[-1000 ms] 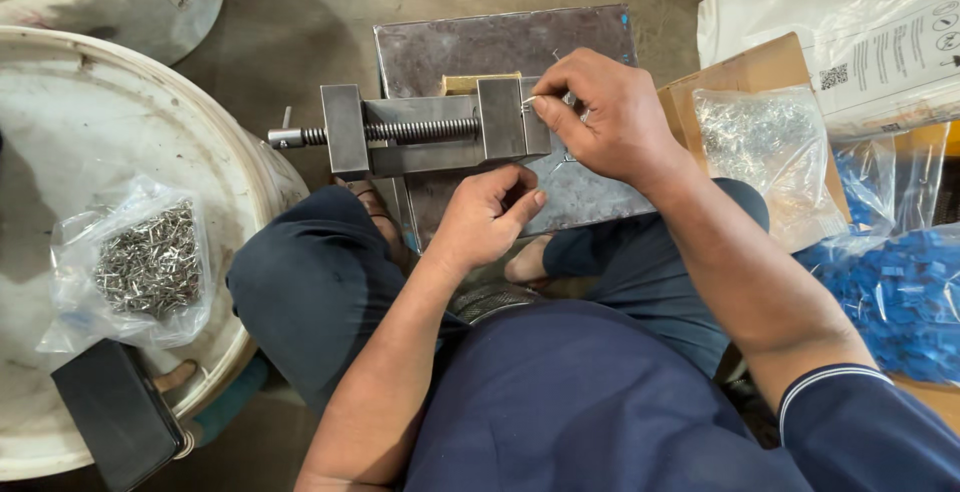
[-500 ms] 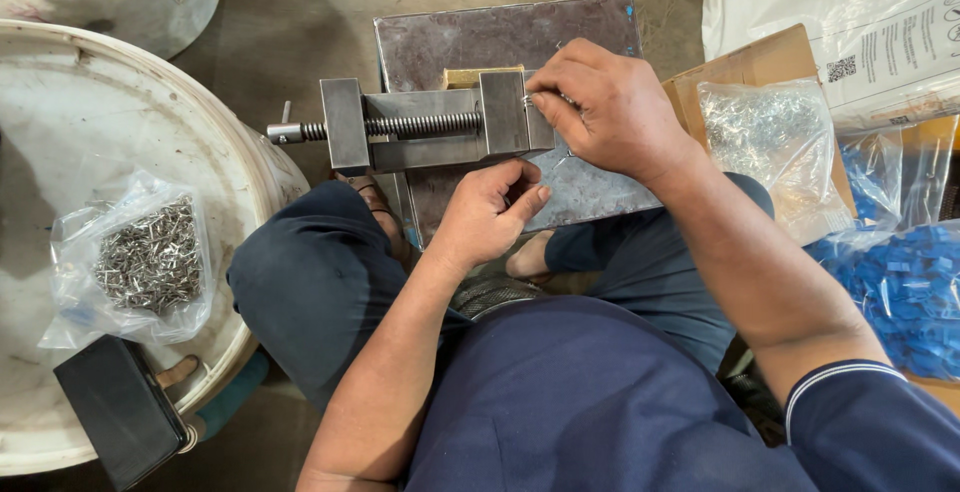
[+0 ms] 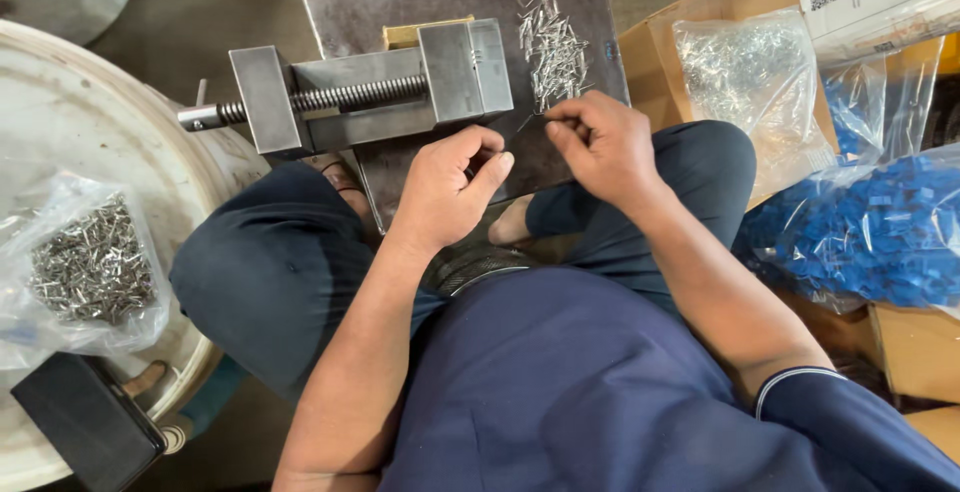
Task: The person sits on the floor and uses a metal press tool to assemble small metal fasteners. They pick up individual pieces, place them into the press, and operate the handle to secure them before moving the finished items aside.
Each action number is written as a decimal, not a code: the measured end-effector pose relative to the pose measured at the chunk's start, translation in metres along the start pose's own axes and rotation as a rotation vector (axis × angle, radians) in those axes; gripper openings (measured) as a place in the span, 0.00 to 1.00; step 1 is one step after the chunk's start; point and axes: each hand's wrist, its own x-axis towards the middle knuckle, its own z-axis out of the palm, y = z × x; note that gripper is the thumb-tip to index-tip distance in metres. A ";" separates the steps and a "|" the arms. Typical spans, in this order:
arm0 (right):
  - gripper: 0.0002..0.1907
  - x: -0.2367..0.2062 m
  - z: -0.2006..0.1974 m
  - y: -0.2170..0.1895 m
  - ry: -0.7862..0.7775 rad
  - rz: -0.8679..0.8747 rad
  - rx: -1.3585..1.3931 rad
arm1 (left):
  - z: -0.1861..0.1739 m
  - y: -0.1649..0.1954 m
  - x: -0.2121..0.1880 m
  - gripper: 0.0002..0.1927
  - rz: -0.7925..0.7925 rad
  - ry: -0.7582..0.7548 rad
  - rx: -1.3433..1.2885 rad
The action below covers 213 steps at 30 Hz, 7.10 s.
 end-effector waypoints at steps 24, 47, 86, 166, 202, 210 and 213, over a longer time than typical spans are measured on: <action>0.10 -0.006 0.023 0.005 -0.498 0.463 1.025 | 0.016 -0.016 0.011 0.09 -0.032 0.007 0.193; 0.04 0.044 -0.007 -0.038 0.080 -0.170 0.193 | -0.006 -0.021 -0.002 0.13 -0.102 -0.005 -0.087; 0.05 0.095 -0.011 -0.073 -0.012 -0.460 -0.159 | -0.007 -0.009 0.002 0.14 -0.150 -0.020 -0.075; 0.05 -0.003 0.023 -0.012 -0.192 0.061 0.597 | -0.010 -0.010 0.002 0.12 -0.061 -0.081 0.023; 0.09 0.091 0.009 -0.046 -0.212 0.383 0.821 | -0.008 -0.009 0.005 0.15 -0.138 -0.029 -0.043; 0.08 0.041 0.001 0.013 0.070 0.222 0.342 | -0.007 -0.012 -0.001 0.13 -0.019 -0.013 -0.091; 0.07 0.020 0.000 0.015 0.105 0.041 -0.019 | -0.005 -0.012 -0.002 0.13 -0.051 -0.025 -0.085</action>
